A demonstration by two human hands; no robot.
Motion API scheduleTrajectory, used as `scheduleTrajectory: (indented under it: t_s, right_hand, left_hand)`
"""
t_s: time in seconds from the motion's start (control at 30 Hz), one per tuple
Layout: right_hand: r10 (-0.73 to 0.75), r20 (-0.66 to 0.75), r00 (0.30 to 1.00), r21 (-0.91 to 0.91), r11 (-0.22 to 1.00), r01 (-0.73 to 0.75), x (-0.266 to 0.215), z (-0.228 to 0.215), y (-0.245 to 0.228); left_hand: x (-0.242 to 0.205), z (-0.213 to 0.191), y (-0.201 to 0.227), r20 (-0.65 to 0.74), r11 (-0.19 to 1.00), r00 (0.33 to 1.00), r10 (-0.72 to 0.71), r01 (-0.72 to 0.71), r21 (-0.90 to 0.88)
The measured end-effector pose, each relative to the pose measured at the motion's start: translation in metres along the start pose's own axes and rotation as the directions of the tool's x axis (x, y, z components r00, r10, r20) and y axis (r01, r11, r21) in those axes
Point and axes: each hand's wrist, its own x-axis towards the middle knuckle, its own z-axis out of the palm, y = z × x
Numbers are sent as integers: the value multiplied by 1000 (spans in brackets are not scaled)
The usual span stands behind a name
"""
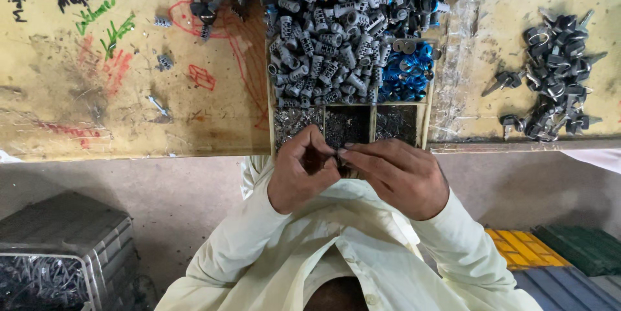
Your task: The person assembles small keychains by hand at a workbench. They pick up a keychain body, insert a metal pin, and attach a split ring, repeating this process for multiple units. The finished keychains are placed on the table.
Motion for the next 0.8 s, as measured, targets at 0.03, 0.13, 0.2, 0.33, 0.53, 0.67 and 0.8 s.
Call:
scheduleTrajectory:
  t_s: [0.03, 0.13, 0.2, 0.33, 0.53, 0.67, 0.8]
  right_hand:
    - [10, 6, 1000, 1, 1000, -10, 0, 0, -1]
    - [52, 16, 999, 3, 999, -52, -2, 2, -2]
    - [95, 12, 995, 0, 995, -95, -3, 5, -3]
    - [225, -87, 970, -67, 971, -231, -10, 18, -5]
    - [-68, -335, 940, -54, 997, 53, -26, 32, 1]
    - [-425, -250, 870, -145, 905, 400, -28, 18, 9]
    - [-191, -203, 960, 86, 974, 212, -13, 10, 5]
  left_hand:
    - [-1, 3, 2, -41, 999, 999, 5, -4, 41]
    - [-2, 15, 14, -165, 961, 983, 82, -34, 274]
    - [-5, 24, 25, -218, 827, 950, 222, -65, 559]
    - [-14, 33, 47, -38, 611, 919, 393, -230, 758]
    - [-14, 29, 38, 63, 920, 964, 257, -264, 290]
    - [-10, 13, 22, 333, 900, 937, -106, 233, -368]
    - [-10, 6, 14, 231, 929, 970, -77, 154, -337]
